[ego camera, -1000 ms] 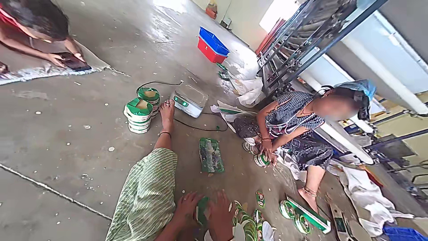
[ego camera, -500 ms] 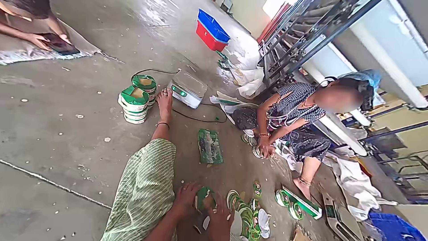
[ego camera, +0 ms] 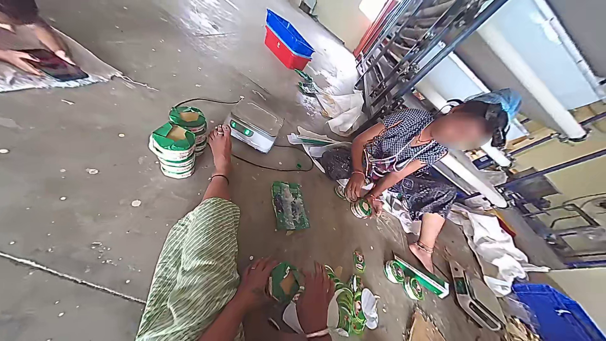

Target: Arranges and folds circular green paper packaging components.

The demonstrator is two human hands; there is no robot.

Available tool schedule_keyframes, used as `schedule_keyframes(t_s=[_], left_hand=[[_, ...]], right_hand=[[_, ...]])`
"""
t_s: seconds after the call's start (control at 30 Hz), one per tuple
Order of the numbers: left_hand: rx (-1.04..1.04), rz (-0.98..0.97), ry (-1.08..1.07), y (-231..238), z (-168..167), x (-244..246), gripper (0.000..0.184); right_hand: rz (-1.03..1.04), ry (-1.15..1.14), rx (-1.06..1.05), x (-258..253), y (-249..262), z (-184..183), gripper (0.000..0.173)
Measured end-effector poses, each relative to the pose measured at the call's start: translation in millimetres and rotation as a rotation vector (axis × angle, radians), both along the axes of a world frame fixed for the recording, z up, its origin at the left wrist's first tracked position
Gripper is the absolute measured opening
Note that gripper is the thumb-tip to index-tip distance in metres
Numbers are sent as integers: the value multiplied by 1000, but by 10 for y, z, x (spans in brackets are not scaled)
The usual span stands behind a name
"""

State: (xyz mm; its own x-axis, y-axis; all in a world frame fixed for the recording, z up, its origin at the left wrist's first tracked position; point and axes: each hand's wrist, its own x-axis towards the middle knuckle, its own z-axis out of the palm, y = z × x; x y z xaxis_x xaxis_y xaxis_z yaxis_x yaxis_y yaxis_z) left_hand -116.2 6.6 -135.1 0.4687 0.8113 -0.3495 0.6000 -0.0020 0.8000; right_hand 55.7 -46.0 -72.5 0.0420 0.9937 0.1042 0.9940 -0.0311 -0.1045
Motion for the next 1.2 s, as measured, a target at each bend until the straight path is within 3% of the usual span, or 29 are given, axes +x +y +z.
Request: schedule_keyframes(t_s=[0.1, 0.2, 0.23, 0.3, 0.37, 0.47, 0.57, 0.67, 0.77, 0.87, 0.97, 1.1, 1.2], left_hand=[[0, 17, -4, -3, 57, 5, 97], [-59, 11, 72, 22, 283, 13, 89], [-90, -16, 98, 27, 331, 9, 92], [6, 25, 20, -15, 50, 29, 98], [9, 14, -8, -11, -6, 12, 96], [5, 19, -14, -15, 13, 4, 84], [8, 21, -12, -6, 12, -1, 93], [-6, 7, -4, -9, 35, 7, 96], [22, 13, -5, 5, -10, 8, 91], [27, 9, 1, 3, -12, -2, 100], [13, 16, -1, -16, -19, 11, 103], [31, 10, 5, -3, -43, 14, 103], [73, 32, -28, -20, -61, -3, 102]], right_hand=[[82, -12, -130, -216, 116, -2, 41], [64, 91, -38, -374, 90, 138, 25], [-2, 78, -33, -338, 115, 150, 27], [-90, 4, -130, -266, 181, 90, 36], [-31, -46, -273, -377, 125, 48, 44], [90, -26, -209, -556, -91, 66, 40], [47, 46, -135, -443, 20, 112, 34], [106, 3, -227, -367, 11, 19, 47], [268, -120, 12, -276, -340, -173, 39], [161, -67, -84, -37, -468, -43, 40], [60, -26, -147, 208, -151, 66, 49], [88, -33, -401, 159, 211, 83, 58], [3, 20, -301, 189, -113, -23, 55]])
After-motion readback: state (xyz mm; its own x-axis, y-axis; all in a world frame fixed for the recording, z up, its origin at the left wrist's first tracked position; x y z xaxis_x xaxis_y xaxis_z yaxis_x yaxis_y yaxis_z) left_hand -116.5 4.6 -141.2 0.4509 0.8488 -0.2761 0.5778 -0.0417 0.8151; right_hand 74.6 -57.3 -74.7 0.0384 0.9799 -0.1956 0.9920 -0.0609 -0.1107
